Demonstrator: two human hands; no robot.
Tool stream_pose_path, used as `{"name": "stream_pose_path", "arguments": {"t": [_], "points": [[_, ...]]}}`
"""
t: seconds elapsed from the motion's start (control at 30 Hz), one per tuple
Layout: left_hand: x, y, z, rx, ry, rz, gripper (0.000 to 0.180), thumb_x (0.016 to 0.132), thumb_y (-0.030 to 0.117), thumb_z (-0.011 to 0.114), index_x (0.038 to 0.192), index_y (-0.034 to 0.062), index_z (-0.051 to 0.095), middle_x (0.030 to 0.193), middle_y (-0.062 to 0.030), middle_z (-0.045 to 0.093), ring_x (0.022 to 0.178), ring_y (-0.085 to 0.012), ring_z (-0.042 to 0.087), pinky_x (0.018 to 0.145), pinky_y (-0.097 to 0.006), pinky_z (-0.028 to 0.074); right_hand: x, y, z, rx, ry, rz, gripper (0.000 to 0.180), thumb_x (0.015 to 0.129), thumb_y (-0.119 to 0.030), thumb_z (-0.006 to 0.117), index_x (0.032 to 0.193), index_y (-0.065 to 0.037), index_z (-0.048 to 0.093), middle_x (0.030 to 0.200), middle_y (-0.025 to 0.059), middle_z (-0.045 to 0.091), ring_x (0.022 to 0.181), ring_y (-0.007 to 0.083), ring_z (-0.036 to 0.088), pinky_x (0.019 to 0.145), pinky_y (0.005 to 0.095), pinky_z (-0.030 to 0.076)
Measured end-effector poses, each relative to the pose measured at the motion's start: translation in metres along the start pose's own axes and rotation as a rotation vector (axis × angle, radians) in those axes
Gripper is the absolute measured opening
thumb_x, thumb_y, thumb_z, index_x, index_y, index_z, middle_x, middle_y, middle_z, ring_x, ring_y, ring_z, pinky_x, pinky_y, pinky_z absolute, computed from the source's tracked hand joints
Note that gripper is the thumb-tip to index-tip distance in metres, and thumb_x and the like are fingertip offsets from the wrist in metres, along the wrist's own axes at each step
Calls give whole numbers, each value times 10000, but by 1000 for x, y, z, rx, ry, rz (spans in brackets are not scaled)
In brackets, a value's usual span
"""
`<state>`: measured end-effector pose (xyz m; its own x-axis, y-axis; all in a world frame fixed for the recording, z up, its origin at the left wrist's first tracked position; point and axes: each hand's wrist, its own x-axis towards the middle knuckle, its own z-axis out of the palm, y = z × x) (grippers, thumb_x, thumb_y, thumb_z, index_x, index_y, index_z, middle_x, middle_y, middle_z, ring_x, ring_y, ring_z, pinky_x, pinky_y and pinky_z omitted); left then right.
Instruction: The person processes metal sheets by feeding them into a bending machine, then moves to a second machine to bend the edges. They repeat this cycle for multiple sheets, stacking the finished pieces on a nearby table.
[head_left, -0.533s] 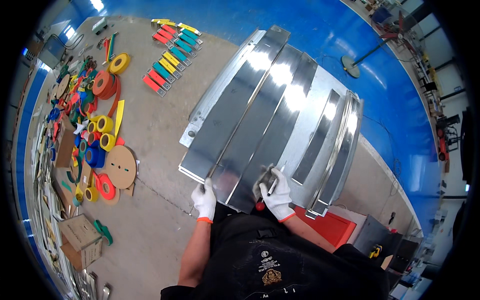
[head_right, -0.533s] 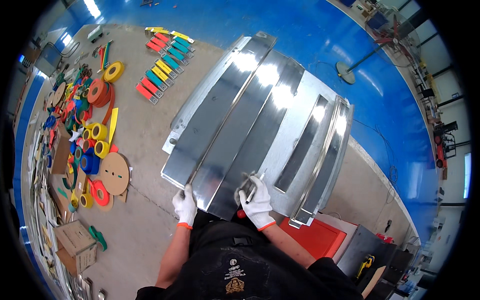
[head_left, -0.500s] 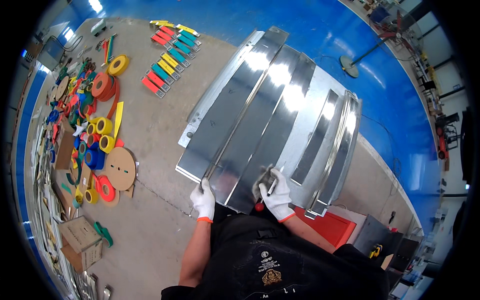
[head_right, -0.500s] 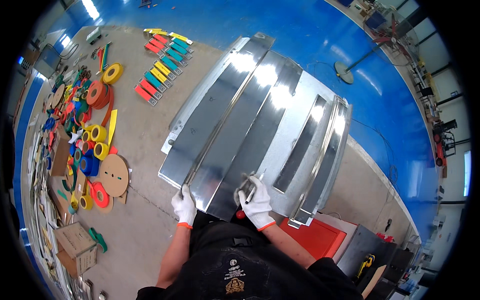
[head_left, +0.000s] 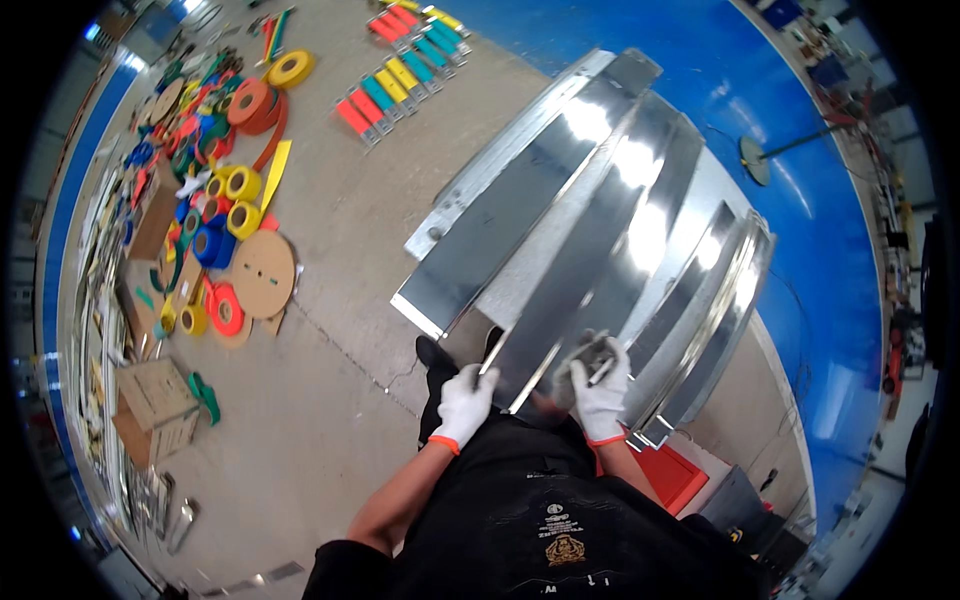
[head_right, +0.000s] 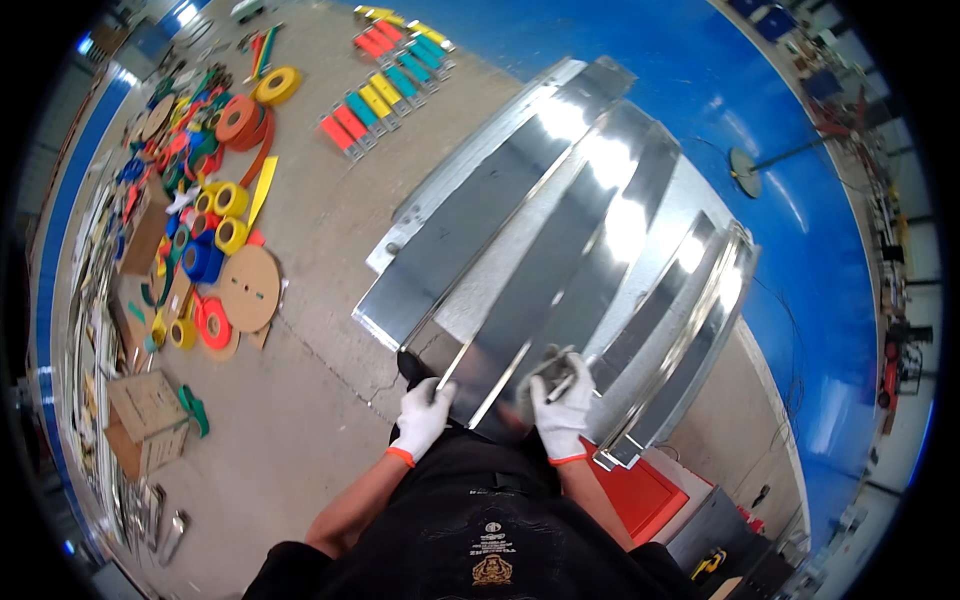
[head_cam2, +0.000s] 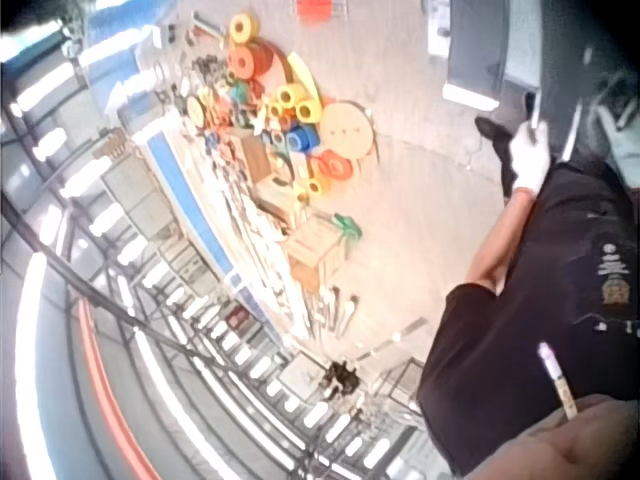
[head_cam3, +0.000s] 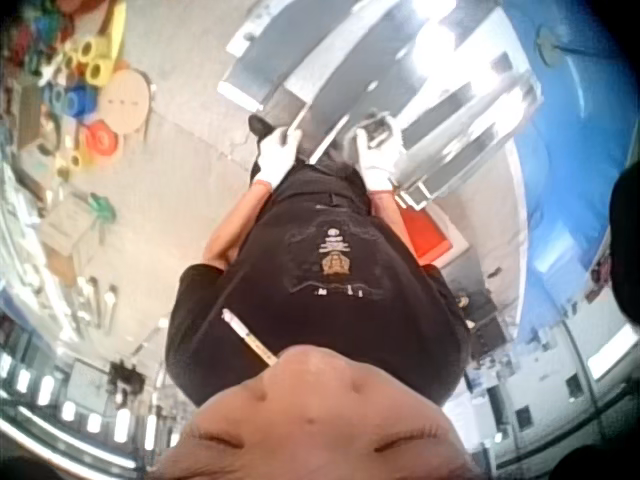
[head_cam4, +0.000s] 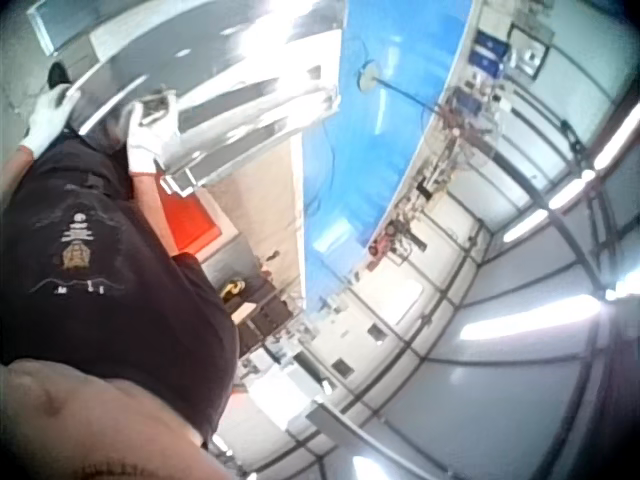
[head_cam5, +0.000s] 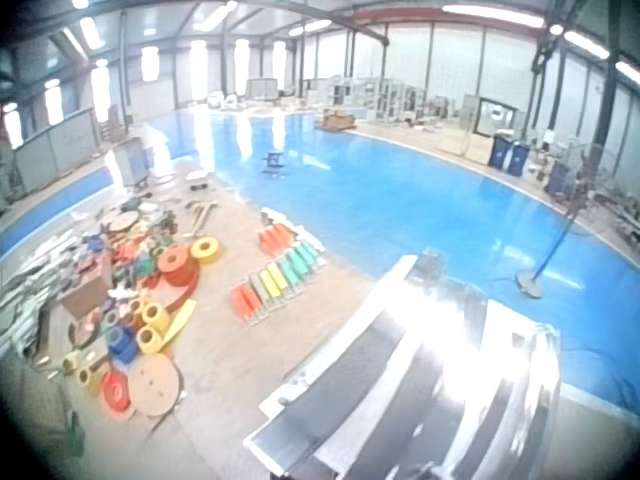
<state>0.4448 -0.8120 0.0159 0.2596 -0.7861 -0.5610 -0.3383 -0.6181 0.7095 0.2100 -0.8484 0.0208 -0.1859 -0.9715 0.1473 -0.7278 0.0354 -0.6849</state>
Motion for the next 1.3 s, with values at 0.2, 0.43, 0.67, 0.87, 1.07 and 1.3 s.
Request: {"name": "stream_pose_path", "arguments": {"t": [0.2, 0.43, 0.67, 0.87, 1.07, 1.3], "points": [[6, -3, -53, -5, 206, 143, 353, 907, 370, 722, 1092, 70, 708, 920, -191, 737, 897, -381, 718, 825, -443, 563, 15, -7, -5, -225, -115, -162, 553, 764, -79, 791, 1280, -69, 593, 1162, 143, 670, 1052, 363, 641, 943, 438, 530], [89, 48, -120, 435, 342, 100, 649, 836, 551, 732, 1283, 97, 614, 1178, -188, 629, 995, -416, 678, 840, -493, 550, 67, -76, 74, 0, -113, -423, 520, 772, -73, 767, 1262, -56, 594, 1187, 171, 670, 1100, 399, 638, 973, 453, 519], [94, 55, -111, 449, 278, 58, 606, 818, 582, 742, 1144, 78, 660, 1137, -180, 624, 929, -403, 695, 812, -485, 559, 81, -89, 116, 92, -223, -328, 537, 798, -68, 780, 1298, -27, 586, 1206, 180, 667, 1139, 335, 660, 989, 400, 530], [98, 62, -116, 451, 268, 29, 627, 793, 594, 767, 1097, 58, 654, 1143, -190, 624, 927, -394, 702, 800, -475, 569, 84, -93, 119, 159, -246, -343, 602, 807, -55, 781, 1354, -42, 531, 1224, 171, 662, 1139, 308, 673, 973, 380, 539], [90, 59, -110, 460, 199, 15, 637, 783, 599, 777, 1109, 68, 641, 1156, -180, 625, 917, -393, 703, 793, -476, 570, 81, -91, 116, 158, -223, -324, 620, 820, -48, 767, 1380, -49, 501, 1242, 175, 637, 1147, 310, 666, 974, 389, 541], [69, 43, -75, 370, 250, 76, 657, 786, 578, 786, 1197, 96, 610, 1141, -181, 619, 867, -386, 700, 716, -485, 566, 78, -75, 104, 149, -197, -289, 556, 823, 20, 715, 1342, -32, 524, 1247, 164, 640, 1122, 292, 676, 965, 369, 545]]}}
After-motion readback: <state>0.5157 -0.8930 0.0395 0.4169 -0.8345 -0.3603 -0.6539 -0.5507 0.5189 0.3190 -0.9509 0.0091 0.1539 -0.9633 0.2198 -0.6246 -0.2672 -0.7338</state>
